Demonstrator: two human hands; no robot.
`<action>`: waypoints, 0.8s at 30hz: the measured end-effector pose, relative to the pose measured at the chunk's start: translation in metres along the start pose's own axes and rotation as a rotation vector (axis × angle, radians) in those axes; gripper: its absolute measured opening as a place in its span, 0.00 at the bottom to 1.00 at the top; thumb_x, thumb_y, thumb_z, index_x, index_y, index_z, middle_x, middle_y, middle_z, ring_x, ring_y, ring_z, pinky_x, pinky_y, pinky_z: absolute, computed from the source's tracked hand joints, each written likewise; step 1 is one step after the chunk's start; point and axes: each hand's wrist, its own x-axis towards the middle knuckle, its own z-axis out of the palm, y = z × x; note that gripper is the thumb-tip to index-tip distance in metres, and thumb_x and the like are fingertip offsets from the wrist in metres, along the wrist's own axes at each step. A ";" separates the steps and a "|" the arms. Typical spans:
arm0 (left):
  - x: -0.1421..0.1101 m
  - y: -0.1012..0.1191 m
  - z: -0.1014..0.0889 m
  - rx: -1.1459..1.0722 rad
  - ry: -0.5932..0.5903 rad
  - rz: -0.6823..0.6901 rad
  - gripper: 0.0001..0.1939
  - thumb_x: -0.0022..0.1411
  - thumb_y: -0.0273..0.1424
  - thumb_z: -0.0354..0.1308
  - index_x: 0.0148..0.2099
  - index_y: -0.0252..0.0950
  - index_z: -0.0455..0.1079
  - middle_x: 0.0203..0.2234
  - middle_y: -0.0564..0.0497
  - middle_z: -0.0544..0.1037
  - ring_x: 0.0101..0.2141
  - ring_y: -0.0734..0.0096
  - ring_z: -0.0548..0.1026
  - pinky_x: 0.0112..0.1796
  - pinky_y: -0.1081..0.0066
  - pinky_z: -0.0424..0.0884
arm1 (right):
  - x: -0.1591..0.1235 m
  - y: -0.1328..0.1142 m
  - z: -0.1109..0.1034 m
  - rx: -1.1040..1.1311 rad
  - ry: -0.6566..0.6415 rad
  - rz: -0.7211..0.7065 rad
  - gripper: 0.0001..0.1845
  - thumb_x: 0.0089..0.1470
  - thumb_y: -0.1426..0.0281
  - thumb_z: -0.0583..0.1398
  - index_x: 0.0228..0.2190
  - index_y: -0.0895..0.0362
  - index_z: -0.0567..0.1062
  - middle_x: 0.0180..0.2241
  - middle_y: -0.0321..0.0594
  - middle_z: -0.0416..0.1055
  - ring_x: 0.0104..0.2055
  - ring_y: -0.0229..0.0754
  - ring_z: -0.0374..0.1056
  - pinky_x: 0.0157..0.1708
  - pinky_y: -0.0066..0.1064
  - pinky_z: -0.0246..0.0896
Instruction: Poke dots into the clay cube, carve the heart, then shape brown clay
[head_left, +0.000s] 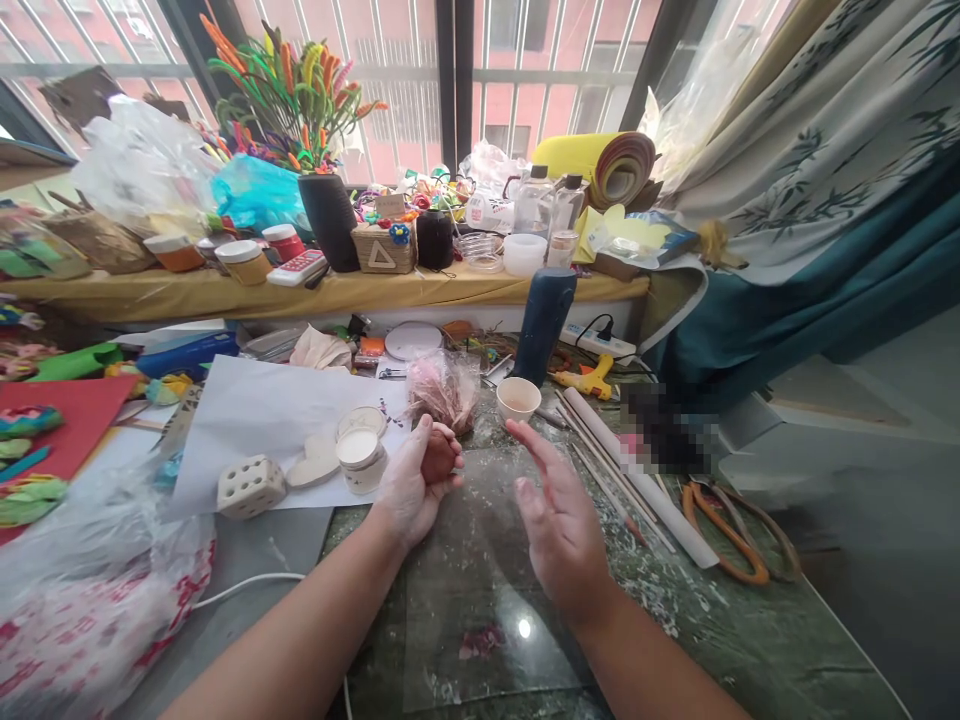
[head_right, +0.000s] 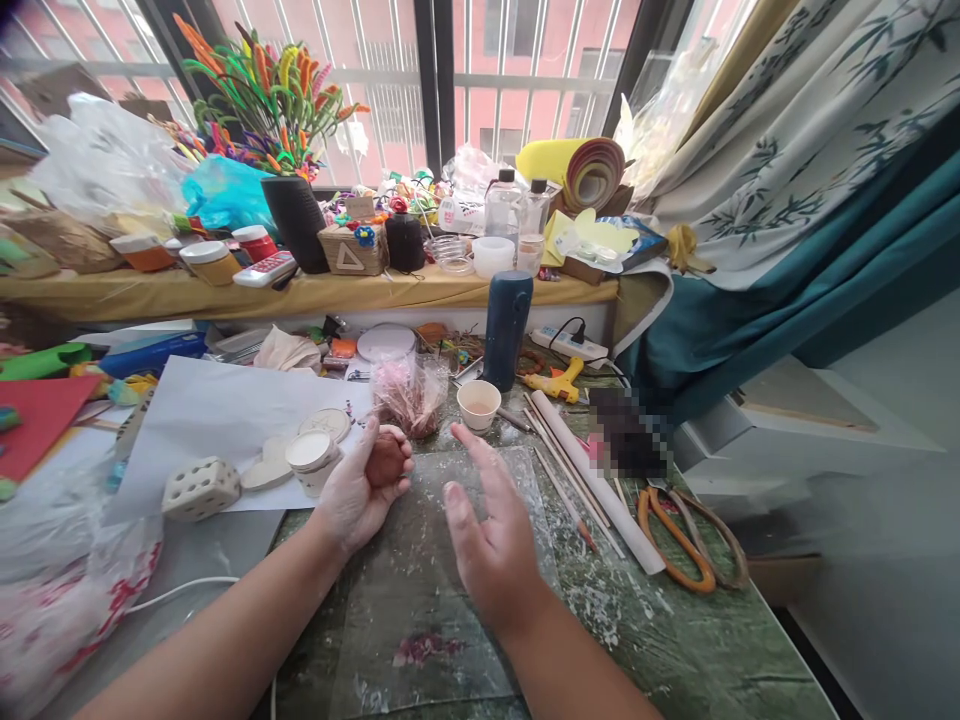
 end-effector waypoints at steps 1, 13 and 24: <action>0.001 0.001 0.000 0.047 0.035 0.038 0.24 0.57 0.53 0.68 0.35 0.37 0.69 0.23 0.55 0.75 0.20 0.75 0.72 0.18 0.80 0.64 | 0.001 0.002 0.001 0.099 0.043 0.068 0.24 0.65 0.61 0.59 0.61 0.46 0.71 0.65 0.41 0.67 0.69 0.52 0.59 0.70 0.53 0.47; -0.020 -0.002 0.003 1.252 -0.621 0.795 0.42 0.50 0.60 0.69 0.61 0.42 0.72 0.60 0.38 0.73 0.59 0.42 0.68 0.62 0.43 0.59 | 0.016 -0.007 0.005 1.130 0.074 0.891 0.19 0.60 0.54 0.61 0.36 0.58 0.81 0.34 0.42 0.82 0.36 0.43 0.78 0.35 0.31 0.74; 0.008 -0.004 -0.009 0.159 -0.071 0.345 0.20 0.62 0.49 0.66 0.42 0.37 0.77 0.43 0.44 0.83 0.44 0.60 0.80 0.48 0.61 0.76 | 0.034 -0.012 -0.047 0.473 0.705 0.027 0.19 0.62 0.61 0.57 0.21 0.53 0.74 0.21 0.33 0.74 0.24 0.40 0.72 0.27 0.32 0.70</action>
